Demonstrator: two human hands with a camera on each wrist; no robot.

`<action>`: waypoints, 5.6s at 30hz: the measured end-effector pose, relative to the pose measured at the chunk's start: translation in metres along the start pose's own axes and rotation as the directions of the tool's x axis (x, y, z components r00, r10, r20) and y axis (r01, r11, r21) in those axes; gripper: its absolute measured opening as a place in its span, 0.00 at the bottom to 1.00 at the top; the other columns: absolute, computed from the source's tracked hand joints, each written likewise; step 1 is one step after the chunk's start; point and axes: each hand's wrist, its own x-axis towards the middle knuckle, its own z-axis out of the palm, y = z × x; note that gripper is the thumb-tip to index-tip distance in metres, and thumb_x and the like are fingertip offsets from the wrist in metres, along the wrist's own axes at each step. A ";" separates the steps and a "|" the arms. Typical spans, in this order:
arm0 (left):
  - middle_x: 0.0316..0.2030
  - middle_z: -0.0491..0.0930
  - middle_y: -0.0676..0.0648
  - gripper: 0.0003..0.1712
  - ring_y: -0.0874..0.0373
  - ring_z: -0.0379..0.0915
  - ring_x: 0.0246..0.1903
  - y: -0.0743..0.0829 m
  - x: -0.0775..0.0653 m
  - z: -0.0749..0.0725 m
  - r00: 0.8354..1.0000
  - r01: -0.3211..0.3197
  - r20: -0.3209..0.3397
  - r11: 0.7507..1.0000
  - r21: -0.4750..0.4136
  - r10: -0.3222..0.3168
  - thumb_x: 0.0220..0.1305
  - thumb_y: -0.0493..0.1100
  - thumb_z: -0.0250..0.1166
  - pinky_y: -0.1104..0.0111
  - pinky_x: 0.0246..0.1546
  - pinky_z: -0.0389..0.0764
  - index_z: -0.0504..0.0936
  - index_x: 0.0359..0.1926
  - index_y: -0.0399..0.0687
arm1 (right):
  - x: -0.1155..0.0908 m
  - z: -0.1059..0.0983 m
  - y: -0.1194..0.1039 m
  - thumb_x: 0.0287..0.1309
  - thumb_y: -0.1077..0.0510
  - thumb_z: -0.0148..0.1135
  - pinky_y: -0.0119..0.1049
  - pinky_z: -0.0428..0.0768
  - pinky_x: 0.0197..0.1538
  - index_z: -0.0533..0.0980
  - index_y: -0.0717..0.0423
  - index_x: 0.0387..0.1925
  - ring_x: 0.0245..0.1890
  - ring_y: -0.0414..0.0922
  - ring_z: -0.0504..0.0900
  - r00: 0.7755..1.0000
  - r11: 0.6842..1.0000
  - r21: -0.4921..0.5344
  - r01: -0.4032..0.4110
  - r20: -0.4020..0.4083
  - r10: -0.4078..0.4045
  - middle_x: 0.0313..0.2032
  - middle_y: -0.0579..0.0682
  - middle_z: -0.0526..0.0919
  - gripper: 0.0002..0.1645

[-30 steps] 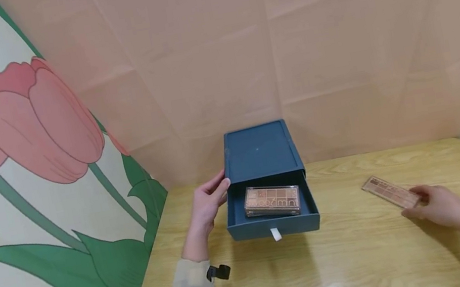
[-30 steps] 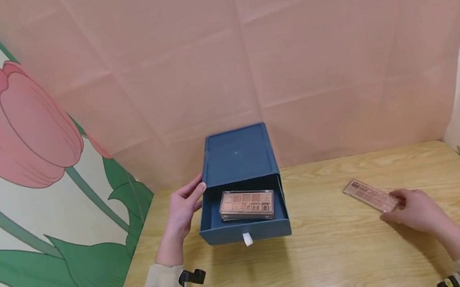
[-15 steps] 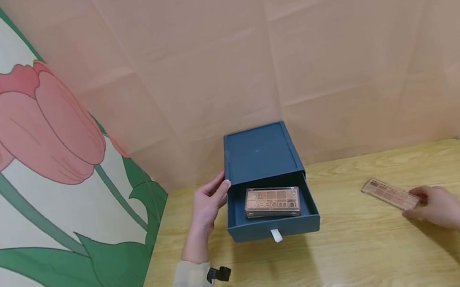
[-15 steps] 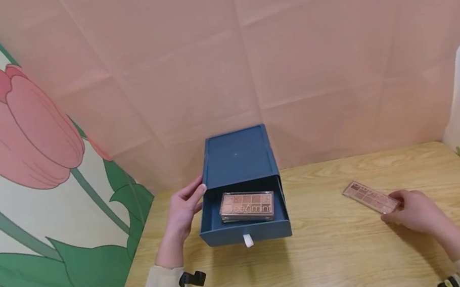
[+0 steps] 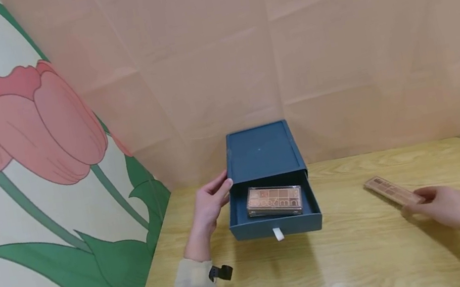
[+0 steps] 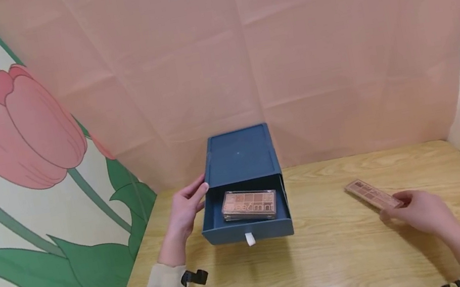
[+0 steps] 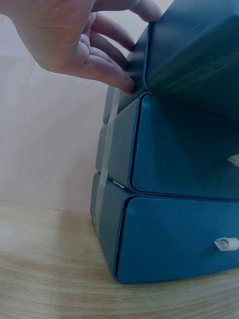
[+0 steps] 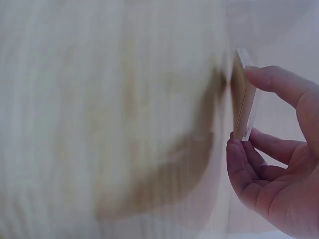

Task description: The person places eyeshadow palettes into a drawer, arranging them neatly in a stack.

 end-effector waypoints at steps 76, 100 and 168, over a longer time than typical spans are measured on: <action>0.69 0.79 0.45 0.28 0.45 0.78 0.65 0.001 0.000 0.001 1.000 0.002 -0.020 1.000 0.009 -0.001 0.72 0.54 0.74 0.47 0.62 0.81 0.84 0.69 0.54 | -0.038 -0.039 -0.215 0.55 0.51 0.86 0.16 0.77 0.47 0.84 0.48 0.65 0.45 0.25 0.79 0.887 0.888 0.178 0.424 -0.282 -0.366 0.51 0.47 0.86 0.35; 0.69 0.79 0.44 0.28 0.44 0.78 0.66 0.003 -0.001 0.002 1.000 0.000 -0.012 1.000 0.007 0.000 0.72 0.53 0.74 0.46 0.62 0.80 0.83 0.69 0.53 | -0.022 -0.018 -0.278 0.57 0.40 0.83 0.42 0.83 0.44 0.85 0.45 0.65 0.50 0.50 0.84 0.869 0.861 0.132 0.490 -0.144 -0.473 0.49 0.41 0.85 0.36; 0.68 0.80 0.43 0.28 0.44 0.79 0.64 0.000 0.004 0.005 1.000 -0.010 -0.017 1.000 0.005 0.011 0.71 0.52 0.75 0.48 0.60 0.83 0.84 0.68 0.53 | -0.010 -0.003 -0.290 0.60 0.46 0.82 0.41 0.87 0.42 0.85 0.53 0.64 0.46 0.52 0.87 0.824 0.820 0.111 0.562 -0.165 -0.542 0.63 0.54 0.83 0.33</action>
